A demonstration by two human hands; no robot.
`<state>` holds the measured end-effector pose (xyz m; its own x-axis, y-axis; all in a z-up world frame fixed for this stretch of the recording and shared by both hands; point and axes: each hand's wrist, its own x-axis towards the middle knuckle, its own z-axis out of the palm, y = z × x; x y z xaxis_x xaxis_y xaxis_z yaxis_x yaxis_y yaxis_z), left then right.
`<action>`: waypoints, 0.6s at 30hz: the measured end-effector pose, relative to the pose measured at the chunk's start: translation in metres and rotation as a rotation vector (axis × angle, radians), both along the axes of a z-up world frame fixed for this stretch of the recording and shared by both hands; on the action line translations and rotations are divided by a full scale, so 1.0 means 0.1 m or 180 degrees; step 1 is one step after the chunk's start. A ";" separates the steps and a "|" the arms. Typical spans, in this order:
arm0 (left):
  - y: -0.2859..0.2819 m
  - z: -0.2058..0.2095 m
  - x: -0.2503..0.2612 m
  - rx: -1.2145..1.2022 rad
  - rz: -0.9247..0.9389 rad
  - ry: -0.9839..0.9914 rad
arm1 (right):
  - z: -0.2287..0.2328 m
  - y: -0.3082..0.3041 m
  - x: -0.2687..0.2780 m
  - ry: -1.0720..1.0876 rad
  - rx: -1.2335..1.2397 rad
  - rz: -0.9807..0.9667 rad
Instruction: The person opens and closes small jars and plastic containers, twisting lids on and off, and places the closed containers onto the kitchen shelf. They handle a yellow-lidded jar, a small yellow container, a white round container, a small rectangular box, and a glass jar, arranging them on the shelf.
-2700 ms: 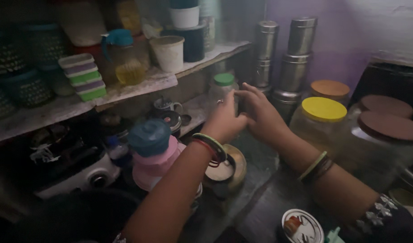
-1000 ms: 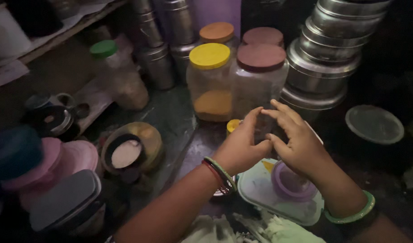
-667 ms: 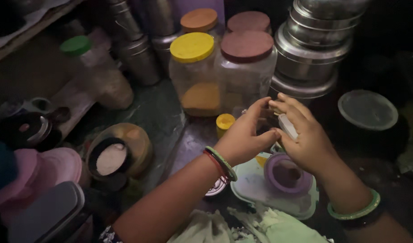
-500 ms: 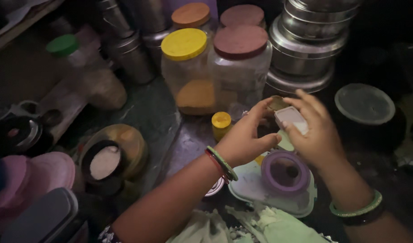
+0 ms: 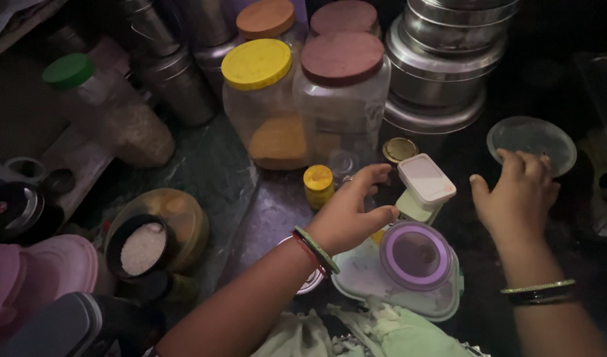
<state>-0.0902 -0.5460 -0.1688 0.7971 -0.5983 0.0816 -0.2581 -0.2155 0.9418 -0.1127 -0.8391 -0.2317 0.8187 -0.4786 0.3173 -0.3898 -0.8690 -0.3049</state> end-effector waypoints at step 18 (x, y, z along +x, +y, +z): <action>0.18 0.03 -0.05 -0.0213 0.0122 -0.0237 | -0.22 -0.35 -0.10 -0.0805 -0.0905 -0.0094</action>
